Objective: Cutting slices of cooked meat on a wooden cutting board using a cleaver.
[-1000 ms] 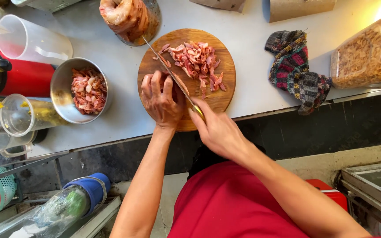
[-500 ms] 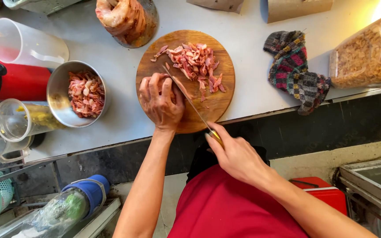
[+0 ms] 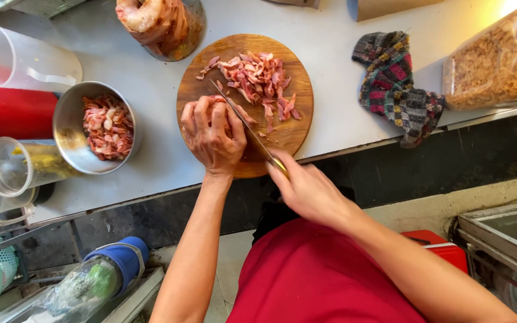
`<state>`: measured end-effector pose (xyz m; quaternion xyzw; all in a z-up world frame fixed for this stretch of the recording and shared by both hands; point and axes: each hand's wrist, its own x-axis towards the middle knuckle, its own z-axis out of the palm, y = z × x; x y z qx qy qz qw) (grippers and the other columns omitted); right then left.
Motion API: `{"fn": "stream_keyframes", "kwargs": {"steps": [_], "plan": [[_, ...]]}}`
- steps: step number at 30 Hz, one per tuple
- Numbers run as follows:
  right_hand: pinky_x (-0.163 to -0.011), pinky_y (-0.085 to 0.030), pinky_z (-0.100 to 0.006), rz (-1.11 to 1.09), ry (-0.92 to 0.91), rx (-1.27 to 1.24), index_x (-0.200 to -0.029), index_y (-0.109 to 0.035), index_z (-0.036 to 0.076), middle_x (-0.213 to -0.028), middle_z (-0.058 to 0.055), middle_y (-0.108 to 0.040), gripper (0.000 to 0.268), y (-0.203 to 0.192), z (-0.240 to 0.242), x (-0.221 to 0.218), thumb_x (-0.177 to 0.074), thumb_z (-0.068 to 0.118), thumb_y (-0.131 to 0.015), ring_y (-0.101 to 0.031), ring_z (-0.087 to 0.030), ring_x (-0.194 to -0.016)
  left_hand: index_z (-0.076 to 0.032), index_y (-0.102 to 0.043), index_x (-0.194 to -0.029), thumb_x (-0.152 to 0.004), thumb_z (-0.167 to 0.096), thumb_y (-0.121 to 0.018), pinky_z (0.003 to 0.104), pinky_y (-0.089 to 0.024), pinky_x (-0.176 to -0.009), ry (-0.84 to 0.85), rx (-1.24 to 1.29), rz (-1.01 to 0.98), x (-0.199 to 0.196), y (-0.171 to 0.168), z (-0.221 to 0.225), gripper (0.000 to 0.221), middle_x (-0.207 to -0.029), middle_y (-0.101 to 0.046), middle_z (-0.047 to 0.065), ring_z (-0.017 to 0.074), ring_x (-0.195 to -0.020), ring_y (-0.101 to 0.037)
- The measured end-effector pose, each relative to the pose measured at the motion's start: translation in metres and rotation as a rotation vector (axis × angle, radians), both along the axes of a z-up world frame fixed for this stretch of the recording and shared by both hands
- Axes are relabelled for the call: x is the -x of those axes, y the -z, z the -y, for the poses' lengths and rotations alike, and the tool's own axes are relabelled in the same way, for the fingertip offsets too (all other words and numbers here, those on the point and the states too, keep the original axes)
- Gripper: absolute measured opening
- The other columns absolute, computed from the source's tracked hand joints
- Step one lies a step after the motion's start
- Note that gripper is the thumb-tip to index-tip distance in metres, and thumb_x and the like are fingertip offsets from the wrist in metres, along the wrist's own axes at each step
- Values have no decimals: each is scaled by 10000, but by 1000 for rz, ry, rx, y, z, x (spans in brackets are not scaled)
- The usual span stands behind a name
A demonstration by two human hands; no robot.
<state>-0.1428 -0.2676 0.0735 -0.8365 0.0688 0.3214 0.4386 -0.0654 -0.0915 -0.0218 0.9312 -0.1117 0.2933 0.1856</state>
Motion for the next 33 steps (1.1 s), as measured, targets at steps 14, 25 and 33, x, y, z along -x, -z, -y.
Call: {"fn": "stream_keyframes", "kwargs": {"steps": [14,25,33], "plan": [[-771,-512,-614,170,-21,44,-1435,-446,167,-873,-291,-707,445,44,-4,2,-1041,373,-455,-667,-519,-846,-90,-679,-1094,-947,-170,-699,497,-438,-1086,11,17,19,1,0,-1,169,-1253,-614,80,355,-1240,-536],[-707,-540,-581,95,52,169,-1443,-464,179,-732,-253,-721,480,11,20,21,-1024,413,-441,-703,-474,-725,-70,-657,-1166,-970,-188,-674,491,-424,-1098,1,31,8,-1,2,-3,229,-1276,-617,94,357,-1259,-536],[-630,-513,-605,250,48,65,-1465,-454,181,-673,-257,-681,490,7,-12,16,-1016,375,-491,-664,-488,-655,-65,-655,-1167,-974,-278,-694,494,-437,-1063,-59,-32,-16,-2,9,-1,290,-1292,-626,102,352,-1272,-537]]}}
